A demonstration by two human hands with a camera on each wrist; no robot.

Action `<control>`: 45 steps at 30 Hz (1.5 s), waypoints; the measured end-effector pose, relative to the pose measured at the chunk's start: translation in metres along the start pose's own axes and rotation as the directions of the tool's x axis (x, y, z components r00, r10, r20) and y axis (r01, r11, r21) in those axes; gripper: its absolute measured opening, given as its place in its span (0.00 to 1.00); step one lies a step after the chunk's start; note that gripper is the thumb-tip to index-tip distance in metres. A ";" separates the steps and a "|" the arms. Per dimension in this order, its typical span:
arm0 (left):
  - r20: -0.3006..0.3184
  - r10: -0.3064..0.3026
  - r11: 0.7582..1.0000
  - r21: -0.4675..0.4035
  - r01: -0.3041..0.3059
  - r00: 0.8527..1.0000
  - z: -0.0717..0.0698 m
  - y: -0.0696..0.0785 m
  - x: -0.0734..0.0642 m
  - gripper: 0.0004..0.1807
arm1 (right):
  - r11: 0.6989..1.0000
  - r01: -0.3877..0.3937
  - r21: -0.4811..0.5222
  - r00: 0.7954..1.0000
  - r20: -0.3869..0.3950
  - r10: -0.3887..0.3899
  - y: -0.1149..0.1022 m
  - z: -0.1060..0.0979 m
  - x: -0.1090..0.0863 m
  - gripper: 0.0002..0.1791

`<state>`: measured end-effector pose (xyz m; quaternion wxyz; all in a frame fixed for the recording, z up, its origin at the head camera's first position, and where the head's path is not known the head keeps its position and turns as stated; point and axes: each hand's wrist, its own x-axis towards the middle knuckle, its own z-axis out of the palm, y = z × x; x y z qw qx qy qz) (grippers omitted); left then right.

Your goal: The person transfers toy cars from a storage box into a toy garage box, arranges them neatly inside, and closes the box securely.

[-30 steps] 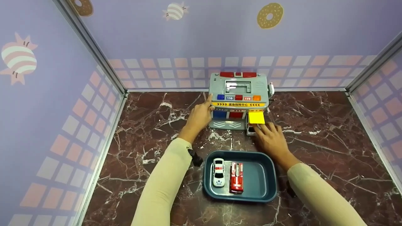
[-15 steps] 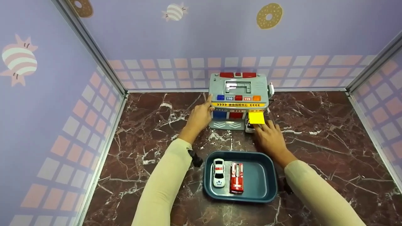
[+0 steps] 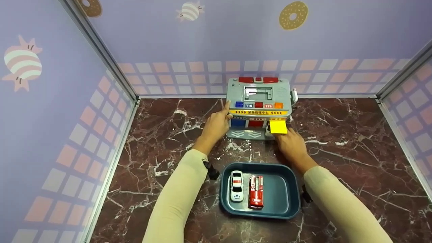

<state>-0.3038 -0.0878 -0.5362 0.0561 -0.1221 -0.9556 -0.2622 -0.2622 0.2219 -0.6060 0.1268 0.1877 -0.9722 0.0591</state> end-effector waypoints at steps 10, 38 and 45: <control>0.009 -0.003 1.000 -0.004 0.003 1.000 0.002 0.002 0.001 0.32 | 1.000 -0.016 -0.004 1.000 0.006 0.016 0.004 0.003 0.004 0.10; 0.018 -0.003 1.000 -0.003 0.003 1.000 0.001 0.002 0.002 0.35 | 0.990 -0.086 0.110 0.995 0.066 0.079 0.015 0.004 0.022 0.26; 0.013 -0.007 1.000 0.006 0.006 1.000 0.002 -0.002 0.000 0.34 | 0.982 -0.115 0.151 0.991 0.081 0.104 0.012 0.007 0.027 0.32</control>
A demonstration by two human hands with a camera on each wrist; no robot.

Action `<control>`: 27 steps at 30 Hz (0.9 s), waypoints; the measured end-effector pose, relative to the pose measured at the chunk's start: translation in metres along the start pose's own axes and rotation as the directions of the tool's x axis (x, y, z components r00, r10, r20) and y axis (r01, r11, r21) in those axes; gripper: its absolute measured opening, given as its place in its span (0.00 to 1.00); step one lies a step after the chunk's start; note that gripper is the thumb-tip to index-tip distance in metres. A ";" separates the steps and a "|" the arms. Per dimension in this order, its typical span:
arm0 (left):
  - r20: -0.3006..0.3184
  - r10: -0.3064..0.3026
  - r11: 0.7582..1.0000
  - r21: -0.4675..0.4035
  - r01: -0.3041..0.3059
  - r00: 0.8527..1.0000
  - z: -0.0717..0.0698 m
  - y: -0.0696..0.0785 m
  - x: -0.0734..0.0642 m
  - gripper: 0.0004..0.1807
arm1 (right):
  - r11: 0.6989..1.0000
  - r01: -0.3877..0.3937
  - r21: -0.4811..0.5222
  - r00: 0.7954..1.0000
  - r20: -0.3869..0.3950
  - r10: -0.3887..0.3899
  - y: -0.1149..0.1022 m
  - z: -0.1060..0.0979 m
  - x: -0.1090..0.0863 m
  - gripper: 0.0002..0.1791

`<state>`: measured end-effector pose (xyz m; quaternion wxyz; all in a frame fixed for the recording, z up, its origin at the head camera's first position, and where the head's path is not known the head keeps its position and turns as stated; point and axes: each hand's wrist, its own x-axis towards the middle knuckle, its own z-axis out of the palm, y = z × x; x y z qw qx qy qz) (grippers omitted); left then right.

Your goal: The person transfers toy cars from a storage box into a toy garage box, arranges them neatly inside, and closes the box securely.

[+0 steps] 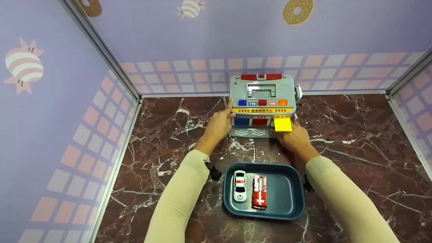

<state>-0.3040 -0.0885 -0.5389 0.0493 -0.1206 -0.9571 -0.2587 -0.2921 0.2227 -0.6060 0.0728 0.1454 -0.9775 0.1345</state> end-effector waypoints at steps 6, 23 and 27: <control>-0.004 0.007 1.000 -0.014 -0.007 1.000 0.002 0.002 -0.001 0.33 | 0.999 -0.040 0.014 0.999 0.005 0.040 0.001 0.000 0.003 0.27; -0.009 -0.013 1.000 -0.021 0.013 1.000 0.003 0.002 0.000 0.34 | 0.988 0.117 -0.097 0.992 -0.024 -0.120 0.005 0.001 -0.016 0.26; -0.010 -0.014 1.000 -0.023 0.014 1.000 0.001 0.000 0.000 0.33 | 0.980 0.172 -0.101 0.985 -0.002 -0.173 0.006 -0.003 -0.020 0.25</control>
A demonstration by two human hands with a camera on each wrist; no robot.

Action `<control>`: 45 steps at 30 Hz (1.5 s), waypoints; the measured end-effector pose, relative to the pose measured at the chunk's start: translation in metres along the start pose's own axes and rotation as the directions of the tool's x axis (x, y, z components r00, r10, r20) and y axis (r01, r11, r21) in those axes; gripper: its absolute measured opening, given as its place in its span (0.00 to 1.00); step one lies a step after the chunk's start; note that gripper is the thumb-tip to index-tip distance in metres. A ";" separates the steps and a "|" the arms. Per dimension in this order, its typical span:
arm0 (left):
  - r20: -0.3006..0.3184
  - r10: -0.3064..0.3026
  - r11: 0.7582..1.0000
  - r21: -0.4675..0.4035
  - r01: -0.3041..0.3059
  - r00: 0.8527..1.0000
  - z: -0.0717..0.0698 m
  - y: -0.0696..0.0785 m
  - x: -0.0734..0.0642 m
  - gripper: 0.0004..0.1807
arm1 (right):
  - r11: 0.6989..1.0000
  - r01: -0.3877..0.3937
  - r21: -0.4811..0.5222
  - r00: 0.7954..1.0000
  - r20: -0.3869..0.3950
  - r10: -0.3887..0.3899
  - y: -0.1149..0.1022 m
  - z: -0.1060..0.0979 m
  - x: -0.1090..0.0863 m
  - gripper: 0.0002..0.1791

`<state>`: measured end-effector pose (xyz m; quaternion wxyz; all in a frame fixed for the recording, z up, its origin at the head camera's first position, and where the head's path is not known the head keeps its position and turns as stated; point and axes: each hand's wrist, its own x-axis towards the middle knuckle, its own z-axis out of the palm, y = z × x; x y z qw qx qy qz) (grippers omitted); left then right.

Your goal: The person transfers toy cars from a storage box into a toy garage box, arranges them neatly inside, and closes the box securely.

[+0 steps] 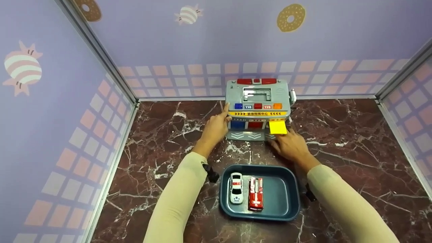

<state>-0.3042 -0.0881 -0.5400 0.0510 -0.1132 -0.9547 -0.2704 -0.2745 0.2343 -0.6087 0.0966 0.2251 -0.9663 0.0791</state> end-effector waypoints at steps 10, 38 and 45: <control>-0.001 0.008 1.000 -0.003 -0.008 1.000 -0.002 0.001 0.000 0.33 | 0.993 0.113 -0.025 0.993 -0.013 -0.113 0.005 -0.008 -0.022 0.32; 0.010 0.017 0.999 -0.028 -0.017 1.000 -0.002 -0.001 -0.001 0.34 | 0.942 0.333 -0.048 0.923 -0.186 -0.336 0.016 -0.045 -0.053 0.32; 0.014 0.004 0.999 -0.035 -0.004 1.000 -0.002 0.001 -0.001 0.34 | 0.950 0.311 -0.031 0.925 -0.221 -0.310 0.016 -0.052 -0.046 0.30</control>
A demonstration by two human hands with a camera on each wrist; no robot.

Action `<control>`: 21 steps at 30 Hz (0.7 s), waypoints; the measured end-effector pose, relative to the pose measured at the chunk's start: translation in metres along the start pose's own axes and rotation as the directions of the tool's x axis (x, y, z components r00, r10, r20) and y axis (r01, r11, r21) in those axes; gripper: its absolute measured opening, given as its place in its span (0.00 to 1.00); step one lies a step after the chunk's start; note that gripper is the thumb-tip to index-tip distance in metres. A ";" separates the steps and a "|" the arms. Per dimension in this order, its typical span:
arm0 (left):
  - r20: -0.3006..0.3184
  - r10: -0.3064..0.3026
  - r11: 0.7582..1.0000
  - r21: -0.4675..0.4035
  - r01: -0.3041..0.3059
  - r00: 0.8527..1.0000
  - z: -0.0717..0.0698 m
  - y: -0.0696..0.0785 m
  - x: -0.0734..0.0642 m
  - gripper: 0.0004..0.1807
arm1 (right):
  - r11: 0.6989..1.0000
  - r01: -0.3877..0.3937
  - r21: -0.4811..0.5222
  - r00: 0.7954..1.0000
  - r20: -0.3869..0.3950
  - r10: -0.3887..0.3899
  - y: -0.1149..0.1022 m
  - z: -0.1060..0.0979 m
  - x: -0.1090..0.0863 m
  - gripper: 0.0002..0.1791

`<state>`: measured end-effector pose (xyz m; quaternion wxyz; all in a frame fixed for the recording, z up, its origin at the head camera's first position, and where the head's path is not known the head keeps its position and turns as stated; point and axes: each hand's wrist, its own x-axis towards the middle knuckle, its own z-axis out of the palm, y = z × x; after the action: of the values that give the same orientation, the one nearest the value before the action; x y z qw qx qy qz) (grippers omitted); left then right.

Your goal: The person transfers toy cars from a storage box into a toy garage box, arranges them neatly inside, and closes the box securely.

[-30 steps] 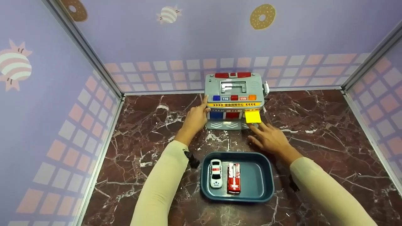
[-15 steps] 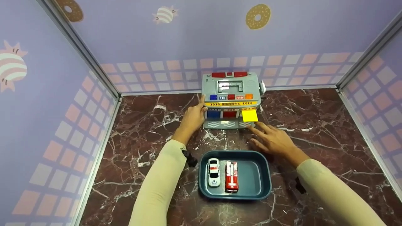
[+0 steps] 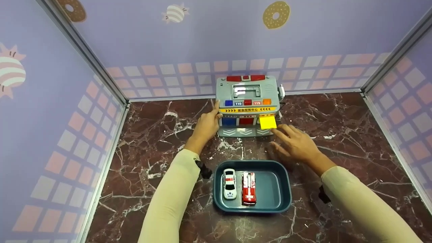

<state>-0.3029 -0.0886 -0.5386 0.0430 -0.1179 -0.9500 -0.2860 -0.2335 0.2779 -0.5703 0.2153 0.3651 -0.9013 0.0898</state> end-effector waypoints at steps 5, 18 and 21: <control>-0.003 0.000 1.000 -0.005 0.000 1.000 0.000 0.000 0.000 0.34 | 1.000 -0.010 0.013 0.999 -0.047 0.010 0.004 0.000 0.009 0.30; 0.018 -0.010 1.000 0.004 0.010 1.000 0.001 -0.002 0.001 0.35 | 0.996 -0.084 0.034 0.996 0.032 0.083 0.013 -0.004 0.036 0.28; 0.013 0.002 1.000 0.007 -0.002 1.000 0.001 -0.003 0.001 0.35 | 0.993 -0.108 0.053 0.993 0.048 0.106 0.014 -0.004 0.045 0.28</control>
<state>-0.3049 -0.0902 -0.5411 0.0375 -0.1205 -0.9511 -0.2818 -0.2709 0.2619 -0.5467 0.1794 0.3242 -0.9213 0.1180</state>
